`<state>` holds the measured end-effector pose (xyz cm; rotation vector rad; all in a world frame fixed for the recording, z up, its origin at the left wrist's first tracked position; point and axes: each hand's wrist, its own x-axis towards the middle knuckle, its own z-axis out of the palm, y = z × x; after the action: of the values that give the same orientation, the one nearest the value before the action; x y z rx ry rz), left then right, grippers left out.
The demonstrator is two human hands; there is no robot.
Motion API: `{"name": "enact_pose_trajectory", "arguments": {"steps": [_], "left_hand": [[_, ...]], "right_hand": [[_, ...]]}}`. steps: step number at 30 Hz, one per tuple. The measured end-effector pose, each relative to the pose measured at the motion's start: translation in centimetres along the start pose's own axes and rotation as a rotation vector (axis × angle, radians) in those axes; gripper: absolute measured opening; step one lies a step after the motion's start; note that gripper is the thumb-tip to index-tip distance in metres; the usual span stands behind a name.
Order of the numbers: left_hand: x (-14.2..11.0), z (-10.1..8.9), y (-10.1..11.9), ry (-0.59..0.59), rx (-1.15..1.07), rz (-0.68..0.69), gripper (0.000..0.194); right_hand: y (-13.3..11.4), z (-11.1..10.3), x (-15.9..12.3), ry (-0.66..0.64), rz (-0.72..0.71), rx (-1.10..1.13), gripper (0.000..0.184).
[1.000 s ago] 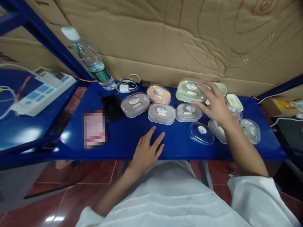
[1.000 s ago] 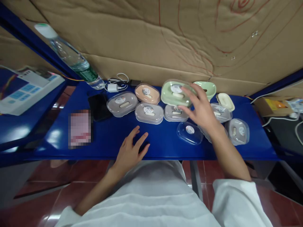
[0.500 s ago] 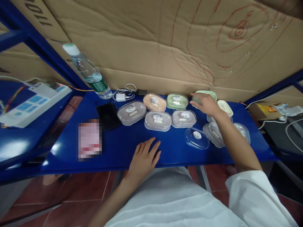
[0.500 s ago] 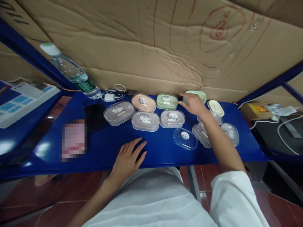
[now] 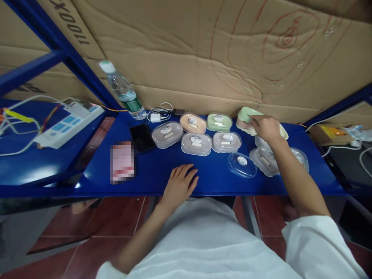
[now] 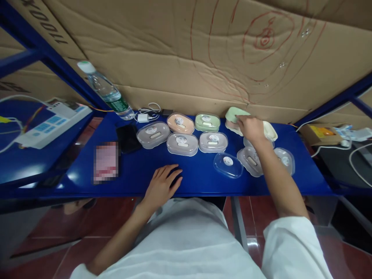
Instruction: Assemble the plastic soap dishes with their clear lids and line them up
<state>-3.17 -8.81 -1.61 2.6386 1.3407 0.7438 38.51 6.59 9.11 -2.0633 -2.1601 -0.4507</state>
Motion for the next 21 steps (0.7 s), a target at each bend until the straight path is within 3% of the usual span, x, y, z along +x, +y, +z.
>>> {"name": "enact_pose_trajectory", "arguments": {"steps": [5, 7, 9, 12, 15, 21], "left_hand": [[0.0, -0.2, 0.1, -0.01, -0.047, -0.025, 0.03], [0.0, -0.6, 0.1, 0.005, -0.131, -0.038, 0.039], [0.1, -1.2, 0.0, 0.039, -0.254, -0.033, 0.052], [0.4, -2.0, -0.2, 0.15, -0.372, 0.042, 0.068], [1.3, -2.2, -0.9, 0.22, -0.315, 0.152, 0.072], [4.2, -1.3, -3.1, -0.061, -0.124, 0.388, 0.022]], "right_hand": [[-3.7, -3.3, -4.6, 0.331, -0.093, 0.154, 0.039], [-6.5, -4.4, -7.8, 0.442, -0.256, 0.255, 0.032], [-9.5, -4.8, -10.9, 0.448, -0.459, 0.336, 0.033], [-13.1, -3.6, -14.0, 0.461, -0.756, 0.32, 0.038], [-15.2, -1.6, -14.9, 0.461, -0.932, 0.281, 0.029], [-17.9, 1.5, -13.6, 0.339, -0.968, 0.366, 0.022]]}}
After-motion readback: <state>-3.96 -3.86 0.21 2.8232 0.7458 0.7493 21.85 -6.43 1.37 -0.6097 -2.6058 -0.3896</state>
